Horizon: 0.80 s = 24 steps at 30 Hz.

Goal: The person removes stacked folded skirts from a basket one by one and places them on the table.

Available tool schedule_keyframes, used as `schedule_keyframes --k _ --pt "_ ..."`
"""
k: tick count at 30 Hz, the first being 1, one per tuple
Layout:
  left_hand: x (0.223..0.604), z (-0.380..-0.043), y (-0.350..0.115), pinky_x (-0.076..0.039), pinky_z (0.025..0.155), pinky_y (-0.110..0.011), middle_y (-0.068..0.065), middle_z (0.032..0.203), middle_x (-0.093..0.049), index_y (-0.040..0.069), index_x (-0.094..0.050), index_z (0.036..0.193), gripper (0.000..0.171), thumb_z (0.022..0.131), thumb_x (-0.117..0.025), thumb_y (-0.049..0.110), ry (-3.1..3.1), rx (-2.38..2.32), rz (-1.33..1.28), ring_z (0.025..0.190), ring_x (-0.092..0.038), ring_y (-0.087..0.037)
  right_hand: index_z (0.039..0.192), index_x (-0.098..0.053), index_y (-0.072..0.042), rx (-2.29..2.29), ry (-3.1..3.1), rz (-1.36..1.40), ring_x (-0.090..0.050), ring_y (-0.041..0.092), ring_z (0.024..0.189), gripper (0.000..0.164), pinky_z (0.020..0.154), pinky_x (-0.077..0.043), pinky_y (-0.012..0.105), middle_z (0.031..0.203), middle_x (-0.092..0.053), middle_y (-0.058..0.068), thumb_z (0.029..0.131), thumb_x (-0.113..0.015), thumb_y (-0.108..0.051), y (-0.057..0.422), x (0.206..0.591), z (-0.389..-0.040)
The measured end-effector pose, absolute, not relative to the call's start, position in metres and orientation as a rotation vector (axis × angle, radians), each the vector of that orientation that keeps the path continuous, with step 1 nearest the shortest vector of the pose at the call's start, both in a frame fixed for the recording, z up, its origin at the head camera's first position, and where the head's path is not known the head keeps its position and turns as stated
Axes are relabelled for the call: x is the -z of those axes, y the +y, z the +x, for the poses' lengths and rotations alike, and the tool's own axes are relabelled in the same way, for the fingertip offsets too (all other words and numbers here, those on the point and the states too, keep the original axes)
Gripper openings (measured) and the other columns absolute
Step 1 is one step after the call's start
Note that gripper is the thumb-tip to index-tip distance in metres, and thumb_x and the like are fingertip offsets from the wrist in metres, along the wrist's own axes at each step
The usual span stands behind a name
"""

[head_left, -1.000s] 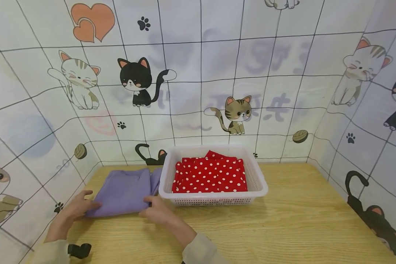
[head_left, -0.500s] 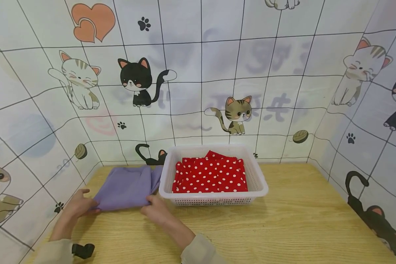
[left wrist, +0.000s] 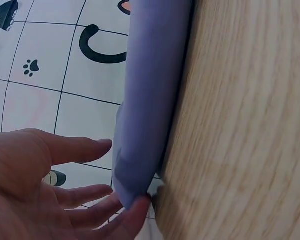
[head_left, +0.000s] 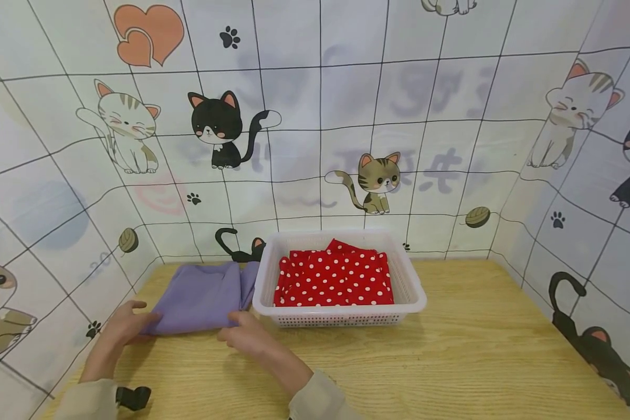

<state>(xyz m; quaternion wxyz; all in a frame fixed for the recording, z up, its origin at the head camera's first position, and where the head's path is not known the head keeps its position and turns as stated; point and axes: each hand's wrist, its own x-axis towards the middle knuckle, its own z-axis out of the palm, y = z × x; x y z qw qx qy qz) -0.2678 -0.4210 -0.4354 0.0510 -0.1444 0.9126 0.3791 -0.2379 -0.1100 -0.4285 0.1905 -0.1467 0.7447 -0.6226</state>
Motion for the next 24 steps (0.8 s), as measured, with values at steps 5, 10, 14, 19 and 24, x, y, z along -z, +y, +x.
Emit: schedule_keyframes --k 5,10,14,19,24 --pt "0.425 -0.265 -0.417 -0.056 0.09 -0.057 -0.047 0.139 -0.047 -0.019 -0.037 0.144 0.075 0.099 -0.06 0.037 2.945 -0.918 -0.428 0.119 -0.055 -0.059 0.145 -0.056 -0.001 1.619 2.188 -0.476 -0.052 0.029 0.141 0.063 0.119 -0.041 0.046 0.151 -0.057 0.009 0.089 -0.07 -0.024 -0.107 0.411 -0.233" --pt "0.405 -0.261 -0.401 -0.051 0.091 -0.063 -0.043 0.136 -0.054 -0.015 -0.044 0.142 0.069 0.103 -0.054 0.041 3.065 -0.844 -0.335 0.12 -0.054 -0.061 0.14 -0.064 -0.01 1.573 2.228 -0.594 -0.063 0.023 0.128 0.053 0.106 -0.052 0.04 0.144 -0.064 0.002 0.09 -0.07 -0.026 -0.092 0.39 -0.231" --pt "0.385 -0.257 -0.375 -0.05 0.095 -0.063 -0.041 0.138 -0.054 -0.01 -0.045 0.144 0.065 0.104 -0.056 0.039 3.105 -0.903 -0.224 0.124 -0.053 -0.059 0.138 -0.066 -0.013 1.667 2.207 -0.683 -0.058 0.026 0.135 0.045 0.105 -0.053 0.045 0.146 -0.061 0.003 0.094 -0.066 -0.026 -0.069 0.369 -0.233" --pt "0.361 -0.248 -0.336 -0.053 0.095 -0.061 -0.038 0.137 -0.058 -0.004 -0.05 0.144 0.057 0.103 -0.061 0.036 3.178 -1.01 -0.074 0.123 -0.059 -0.055 0.138 -0.065 -0.015 1.771 2.224 -0.739 -0.058 0.028 0.134 0.041 0.104 -0.053 0.049 0.145 -0.06 0.003 0.099 -0.062 -0.025 -0.036 0.348 -0.235" --pt "0.337 -0.241 -0.293 -0.053 0.099 -0.06 -0.032 0.137 -0.061 0.002 -0.055 0.142 0.054 0.103 -0.062 0.037 3.192 -1.16 0.024 0.126 -0.061 -0.05 0.141 -0.062 -0.015 1.812 2.315 -0.768 -0.059 0.029 0.132 0.04 0.101 -0.057 0.045 0.145 -0.059 0.003 0.101 -0.061 -0.02 0.002 0.333 -0.237"
